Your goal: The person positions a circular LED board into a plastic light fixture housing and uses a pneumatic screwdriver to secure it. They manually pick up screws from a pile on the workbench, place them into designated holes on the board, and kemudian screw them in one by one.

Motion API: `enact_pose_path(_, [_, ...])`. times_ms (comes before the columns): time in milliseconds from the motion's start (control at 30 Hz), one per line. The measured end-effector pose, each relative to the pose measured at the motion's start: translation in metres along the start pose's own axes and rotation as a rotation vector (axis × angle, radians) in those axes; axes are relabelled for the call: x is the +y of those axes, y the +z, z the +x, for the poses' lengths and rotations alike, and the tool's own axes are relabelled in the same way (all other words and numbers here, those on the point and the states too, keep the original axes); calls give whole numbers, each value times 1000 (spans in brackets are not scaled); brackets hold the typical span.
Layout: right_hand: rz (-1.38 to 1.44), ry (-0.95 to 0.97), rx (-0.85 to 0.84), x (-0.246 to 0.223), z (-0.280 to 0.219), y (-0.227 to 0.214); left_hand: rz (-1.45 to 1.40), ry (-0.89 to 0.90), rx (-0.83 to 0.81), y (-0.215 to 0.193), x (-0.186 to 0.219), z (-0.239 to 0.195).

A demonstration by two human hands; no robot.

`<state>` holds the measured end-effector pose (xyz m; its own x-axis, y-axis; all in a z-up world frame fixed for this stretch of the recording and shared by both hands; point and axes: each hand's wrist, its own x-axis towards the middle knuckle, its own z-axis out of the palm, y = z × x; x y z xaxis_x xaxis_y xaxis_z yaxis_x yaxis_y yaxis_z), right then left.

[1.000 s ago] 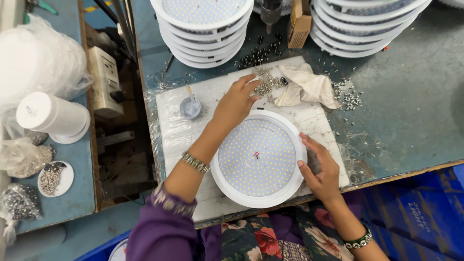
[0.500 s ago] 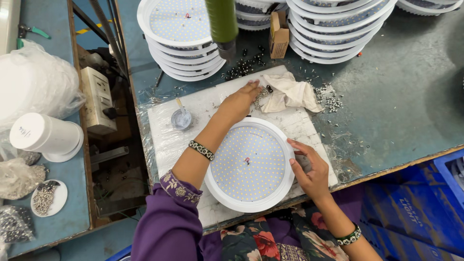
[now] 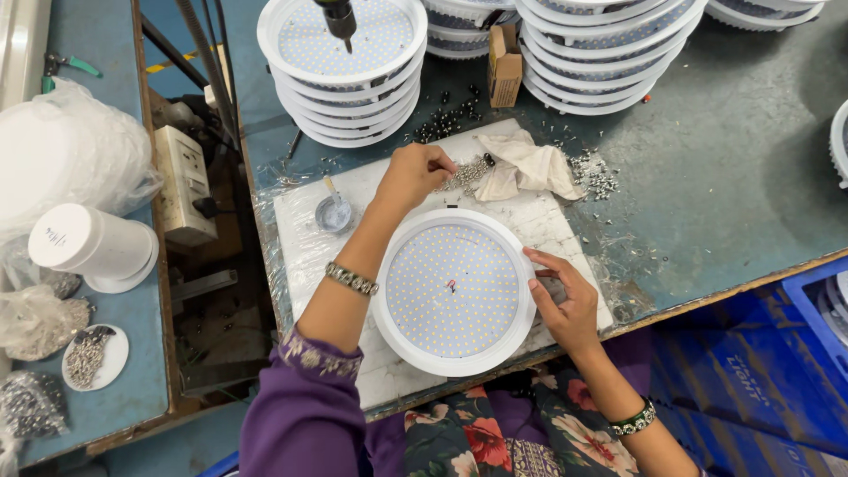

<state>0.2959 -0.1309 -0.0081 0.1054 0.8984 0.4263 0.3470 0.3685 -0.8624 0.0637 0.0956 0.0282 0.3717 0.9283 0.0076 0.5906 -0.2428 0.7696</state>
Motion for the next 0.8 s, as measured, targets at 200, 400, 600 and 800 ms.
enact_pose_path(200, [-23,-2,3,0,-1,1,114,190,-8,24,11,-83])
enact_pose_path(400, [-16,41,10,9,-9,3,277,153,63,30,18,-115])
enact_pose_path(600, [264,158,28,9,5,1,190,124,140,12,22,-117])
enact_pose_path(800, [265,-64,29,-29,78,-5,28,81,129,6,16,-123])
